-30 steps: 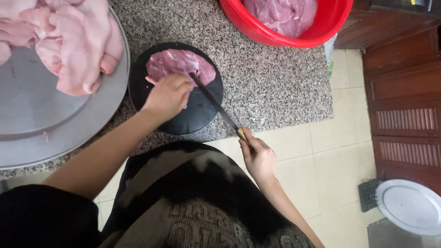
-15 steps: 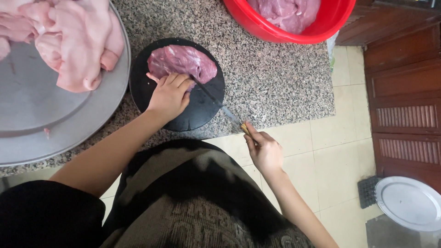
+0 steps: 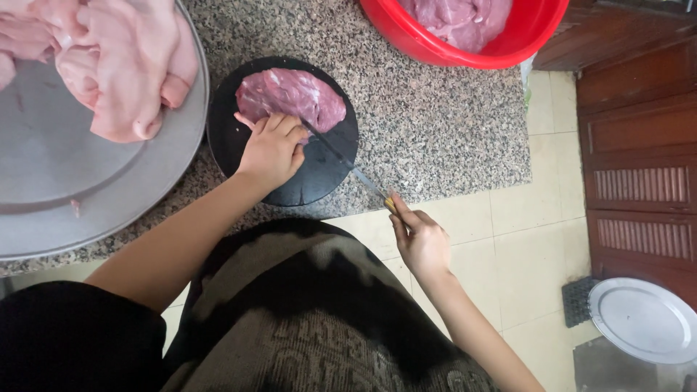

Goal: Slicing and sorting various pieces of raw pork on a cutting board in a kitchen setting.

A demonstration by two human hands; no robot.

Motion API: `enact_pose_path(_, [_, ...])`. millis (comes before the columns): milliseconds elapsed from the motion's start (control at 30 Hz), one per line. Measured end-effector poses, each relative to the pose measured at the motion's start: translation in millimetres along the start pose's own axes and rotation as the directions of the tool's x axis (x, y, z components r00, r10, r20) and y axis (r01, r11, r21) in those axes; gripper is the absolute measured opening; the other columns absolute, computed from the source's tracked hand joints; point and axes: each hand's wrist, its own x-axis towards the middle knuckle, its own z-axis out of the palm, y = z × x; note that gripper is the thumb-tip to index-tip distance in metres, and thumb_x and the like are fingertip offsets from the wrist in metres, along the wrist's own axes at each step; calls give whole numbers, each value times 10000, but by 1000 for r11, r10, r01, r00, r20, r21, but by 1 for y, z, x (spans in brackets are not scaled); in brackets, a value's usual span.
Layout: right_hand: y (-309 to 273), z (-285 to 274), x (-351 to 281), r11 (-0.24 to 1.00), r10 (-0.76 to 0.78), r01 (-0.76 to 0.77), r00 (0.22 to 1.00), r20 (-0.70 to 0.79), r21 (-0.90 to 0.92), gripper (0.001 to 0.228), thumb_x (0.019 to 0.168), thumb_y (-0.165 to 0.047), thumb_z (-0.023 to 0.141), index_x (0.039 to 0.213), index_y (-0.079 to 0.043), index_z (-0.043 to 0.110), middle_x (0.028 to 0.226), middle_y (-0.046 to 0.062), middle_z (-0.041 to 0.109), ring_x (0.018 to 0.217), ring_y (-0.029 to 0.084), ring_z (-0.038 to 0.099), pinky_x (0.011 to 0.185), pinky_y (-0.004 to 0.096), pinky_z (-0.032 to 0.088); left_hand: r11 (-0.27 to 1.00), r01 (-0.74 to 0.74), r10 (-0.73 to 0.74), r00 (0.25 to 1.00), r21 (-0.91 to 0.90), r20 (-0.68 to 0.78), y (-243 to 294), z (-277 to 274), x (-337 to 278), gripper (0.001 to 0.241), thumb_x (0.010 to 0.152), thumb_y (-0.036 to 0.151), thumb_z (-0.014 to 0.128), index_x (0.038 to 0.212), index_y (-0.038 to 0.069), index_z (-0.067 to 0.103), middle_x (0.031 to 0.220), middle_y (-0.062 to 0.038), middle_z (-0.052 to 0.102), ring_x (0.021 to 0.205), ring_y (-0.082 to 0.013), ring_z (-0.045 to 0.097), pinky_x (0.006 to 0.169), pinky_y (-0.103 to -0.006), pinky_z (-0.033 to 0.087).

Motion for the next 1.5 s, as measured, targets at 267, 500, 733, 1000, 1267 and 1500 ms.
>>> enact_pose_path(267, [12, -14, -17, 1000, 30, -30, 999, 29, -2, 411, 921, -262, 732, 1329, -294, 701, 747, 17, 694, 514, 177, 624, 540, 355, 546, 1000, -4, 4, 1000, -3, 18, 1, -5, -4, 197, 810, 169, 707, 992, 99, 676, 1100, -69, 625, 1135, -275, 578, 1017, -452, 449])
enact_pose_path(500, [17, -14, -30, 973, 94, -80, 994, -56, 214, 423, 910, -183, 768, 1327, -197, 704, 889, 43, 776, 606, 97, 679, 601, 275, 569, 977, 109, -99, 993, -184, 63, -5, -11, 1, 168, 883, 187, 690, 1025, 98, 688, 1123, -77, 645, 1139, -287, 599, 1016, -443, 473])
enact_pose_path(733, [10, 3, -31, 839, 306, -271, 952, 4, 471, 445, 920, -147, 746, 1360, -131, 679, 1019, 44, 815, 787, 60, 704, 728, 246, 567, 991, 130, -132, 959, -26, -250, -79, 5, 52, 395, 875, 279, 745, 1187, 46, 684, 1175, -182, 648, 1115, -412, 604, 966, -505, 474])
enact_pose_path(1000, [18, 14, -44, 661, 436, -322, 900, 2, 678, 479, 932, -112, 717, 1398, -56, 621, 1197, 77, 775, 1085, 78, 704, 945, 238, 529, 952, 306, -276, 878, -15, 390, -86, 15, 102, 503, 825, 549, 822, 978, 75, 750, 1041, -182, 713, 1039, -360, 668, 936, -505, 473])
enact_pose_path(1267, [30, 32, -79, 525, 604, -371, 796, -29, 766, 498, 923, -92, 720, 1410, -54, 621, 1062, 47, 766, 868, 62, 655, 764, 222, 525, 874, 357, -153, 847, -330, 509, -59, 39, 130, 381, 791, 312, 824, 1033, 55, 678, 937, -150, 755, 847, -274, 738, 772, -377, 572])
enact_pose_path(1500, [40, 29, -97, 402, 758, -453, 652, -11, 796, 522, 895, -103, 730, 1409, -79, 637, 786, 3, 687, 587, 52, 514, 526, 226, 451, 529, 512, 143, 732, -676, 666, 87, 13, 217, 282, 847, 106, 769, 1100, 65, 651, 1063, -86, 730, 974, -195, 694, 832, -324, 569])
